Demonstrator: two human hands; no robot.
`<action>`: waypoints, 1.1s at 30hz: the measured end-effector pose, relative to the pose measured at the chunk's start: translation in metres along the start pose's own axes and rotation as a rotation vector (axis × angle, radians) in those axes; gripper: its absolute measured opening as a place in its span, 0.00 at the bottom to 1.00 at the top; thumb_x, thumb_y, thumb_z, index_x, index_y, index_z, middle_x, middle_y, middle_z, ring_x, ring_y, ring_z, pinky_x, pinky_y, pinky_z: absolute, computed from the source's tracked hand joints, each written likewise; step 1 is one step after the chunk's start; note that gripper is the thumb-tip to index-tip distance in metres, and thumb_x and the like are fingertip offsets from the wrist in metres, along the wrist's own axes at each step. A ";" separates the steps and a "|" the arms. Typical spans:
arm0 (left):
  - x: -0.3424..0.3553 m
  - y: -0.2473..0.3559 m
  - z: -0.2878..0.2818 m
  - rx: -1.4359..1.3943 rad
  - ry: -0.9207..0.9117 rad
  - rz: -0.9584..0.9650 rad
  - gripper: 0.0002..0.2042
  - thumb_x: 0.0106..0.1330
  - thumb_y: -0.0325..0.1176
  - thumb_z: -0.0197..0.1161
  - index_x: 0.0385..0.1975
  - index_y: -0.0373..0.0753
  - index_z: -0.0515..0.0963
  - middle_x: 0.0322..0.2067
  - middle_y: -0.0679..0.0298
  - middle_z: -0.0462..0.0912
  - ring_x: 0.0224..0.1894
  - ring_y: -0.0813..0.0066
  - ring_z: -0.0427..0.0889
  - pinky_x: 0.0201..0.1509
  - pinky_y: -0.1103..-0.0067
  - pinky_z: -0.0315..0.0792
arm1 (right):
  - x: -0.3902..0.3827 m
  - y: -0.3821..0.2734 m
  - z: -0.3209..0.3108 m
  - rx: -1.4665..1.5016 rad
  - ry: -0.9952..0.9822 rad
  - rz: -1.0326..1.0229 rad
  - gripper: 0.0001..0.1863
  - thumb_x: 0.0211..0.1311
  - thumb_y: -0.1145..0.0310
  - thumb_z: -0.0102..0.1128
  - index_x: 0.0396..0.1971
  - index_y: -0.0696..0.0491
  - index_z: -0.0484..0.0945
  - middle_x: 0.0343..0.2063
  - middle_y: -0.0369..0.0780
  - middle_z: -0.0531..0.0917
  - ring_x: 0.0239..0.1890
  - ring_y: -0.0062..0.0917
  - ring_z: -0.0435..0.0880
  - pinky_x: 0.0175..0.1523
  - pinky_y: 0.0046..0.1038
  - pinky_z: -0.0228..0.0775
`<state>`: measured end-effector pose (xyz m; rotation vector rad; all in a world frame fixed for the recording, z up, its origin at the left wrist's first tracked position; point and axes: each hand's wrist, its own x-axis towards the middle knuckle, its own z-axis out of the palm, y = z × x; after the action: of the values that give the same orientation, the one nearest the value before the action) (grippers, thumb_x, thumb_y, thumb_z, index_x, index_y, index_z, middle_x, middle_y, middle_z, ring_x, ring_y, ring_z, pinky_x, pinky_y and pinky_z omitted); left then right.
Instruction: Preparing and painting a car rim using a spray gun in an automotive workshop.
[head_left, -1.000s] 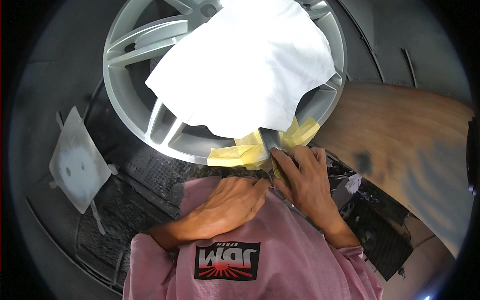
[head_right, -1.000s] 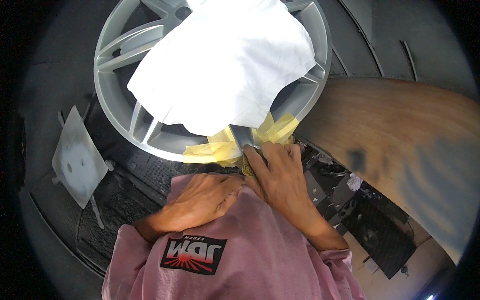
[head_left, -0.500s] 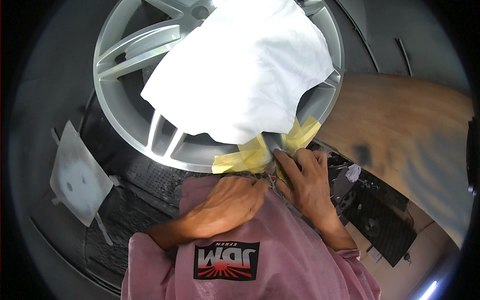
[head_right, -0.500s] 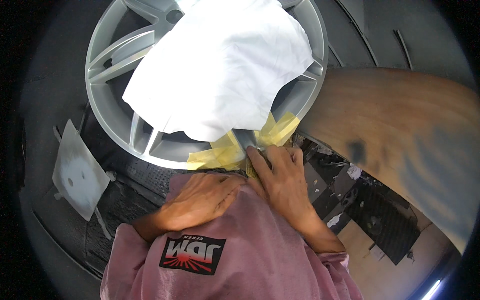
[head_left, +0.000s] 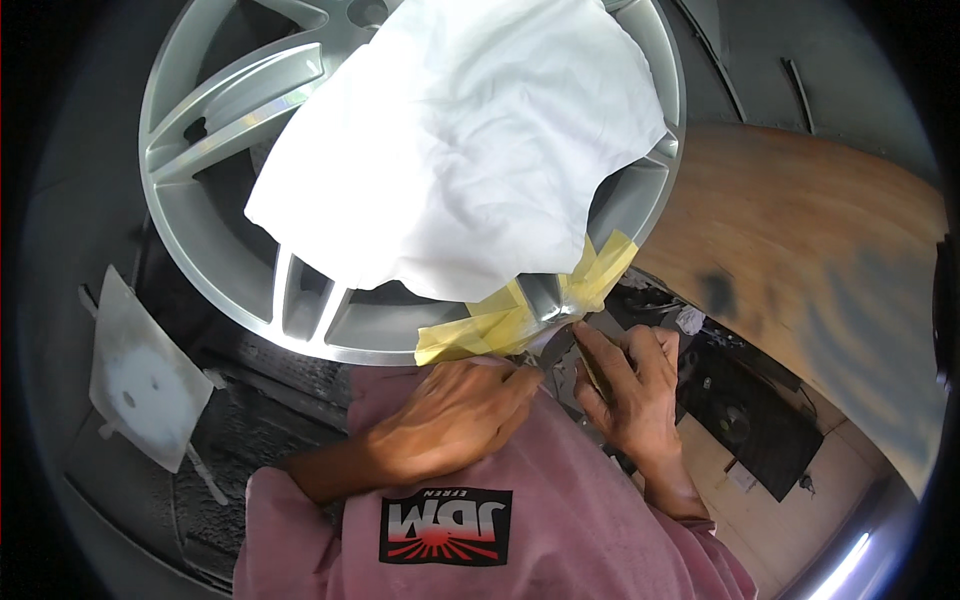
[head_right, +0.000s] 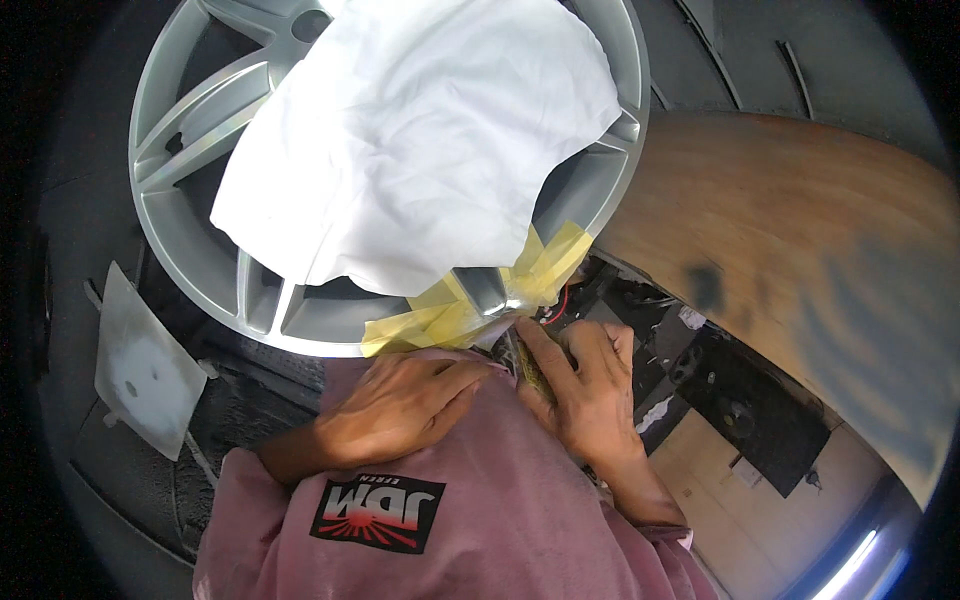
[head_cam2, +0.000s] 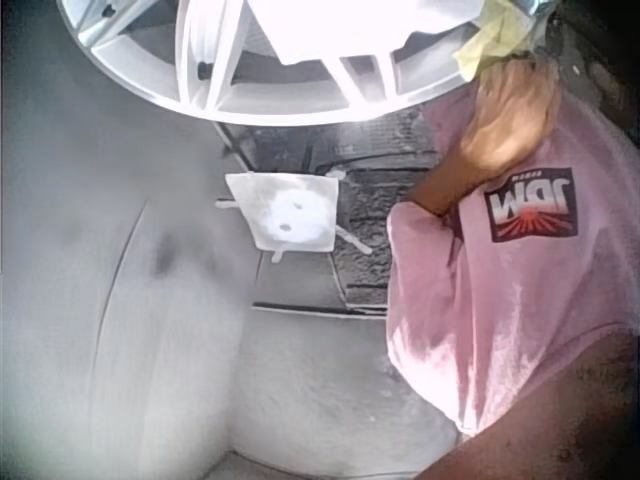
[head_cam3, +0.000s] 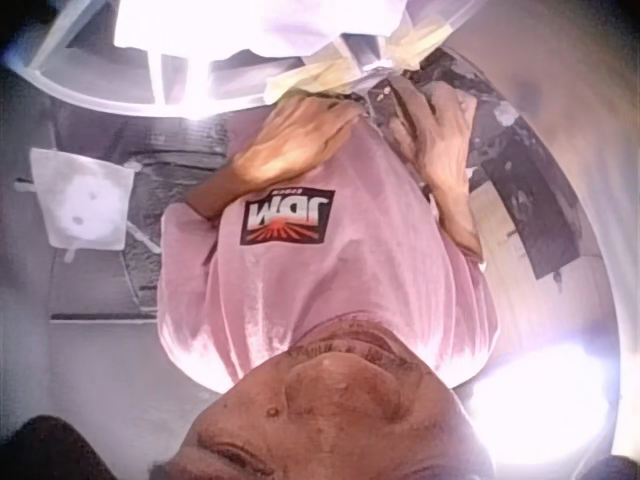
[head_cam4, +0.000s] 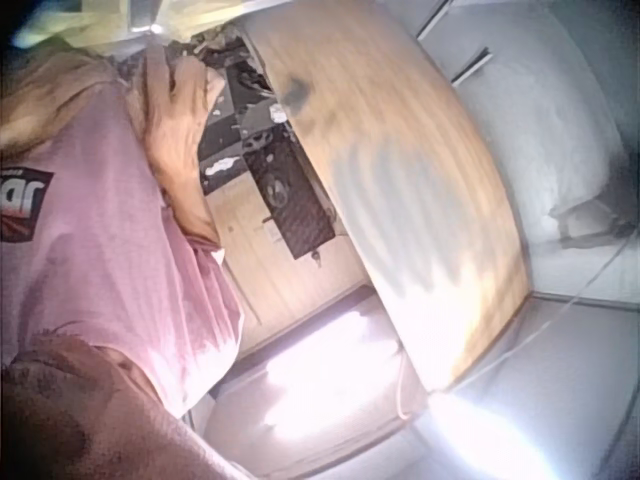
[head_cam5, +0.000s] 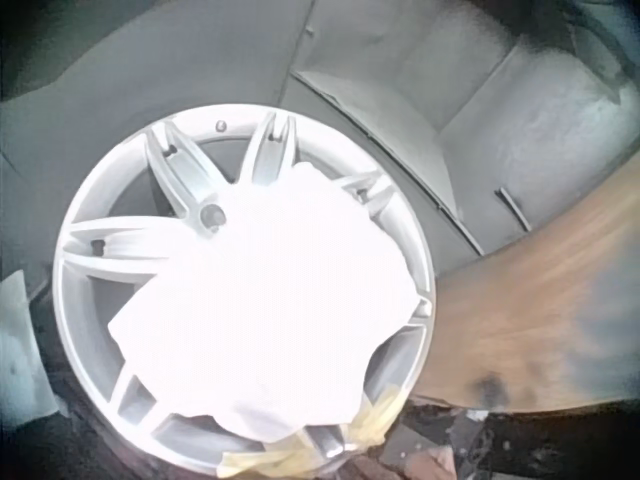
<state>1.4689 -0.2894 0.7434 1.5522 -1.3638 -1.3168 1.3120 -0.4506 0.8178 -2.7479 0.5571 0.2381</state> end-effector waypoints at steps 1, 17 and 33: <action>0.000 -0.001 0.001 -0.026 0.009 0.007 0.14 0.71 0.32 0.61 0.55 0.38 0.79 0.47 0.53 0.86 0.45 0.51 0.86 0.49 0.62 0.80 | 0.000 0.001 0.001 0.005 0.007 0.007 0.36 0.40 0.68 0.77 0.57 0.52 0.82 0.32 0.38 0.73 0.37 0.30 0.77 0.51 0.35 0.61; 0.004 -0.002 -0.008 -0.049 -0.044 -0.001 0.14 0.71 0.31 0.60 0.54 0.34 0.78 0.47 0.49 0.85 0.44 0.48 0.87 0.49 0.60 0.80 | 0.022 -0.001 0.014 -0.006 -0.002 -0.041 0.32 0.42 0.70 0.75 0.55 0.51 0.84 0.33 0.37 0.77 0.36 0.29 0.77 0.51 0.34 0.63; 0.005 0.001 -0.008 -0.048 -0.029 0.017 0.14 0.71 0.30 0.60 0.54 0.33 0.78 0.46 0.48 0.86 0.43 0.46 0.86 0.48 0.60 0.80 | 0.024 0.001 0.011 0.012 -0.027 -0.063 0.32 0.44 0.67 0.75 0.56 0.51 0.83 0.33 0.38 0.75 0.35 0.31 0.75 0.50 0.35 0.62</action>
<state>1.4758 -0.2956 0.7448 1.4916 -1.3507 -1.3573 1.3322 -0.4555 0.8016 -2.7412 0.4623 0.2548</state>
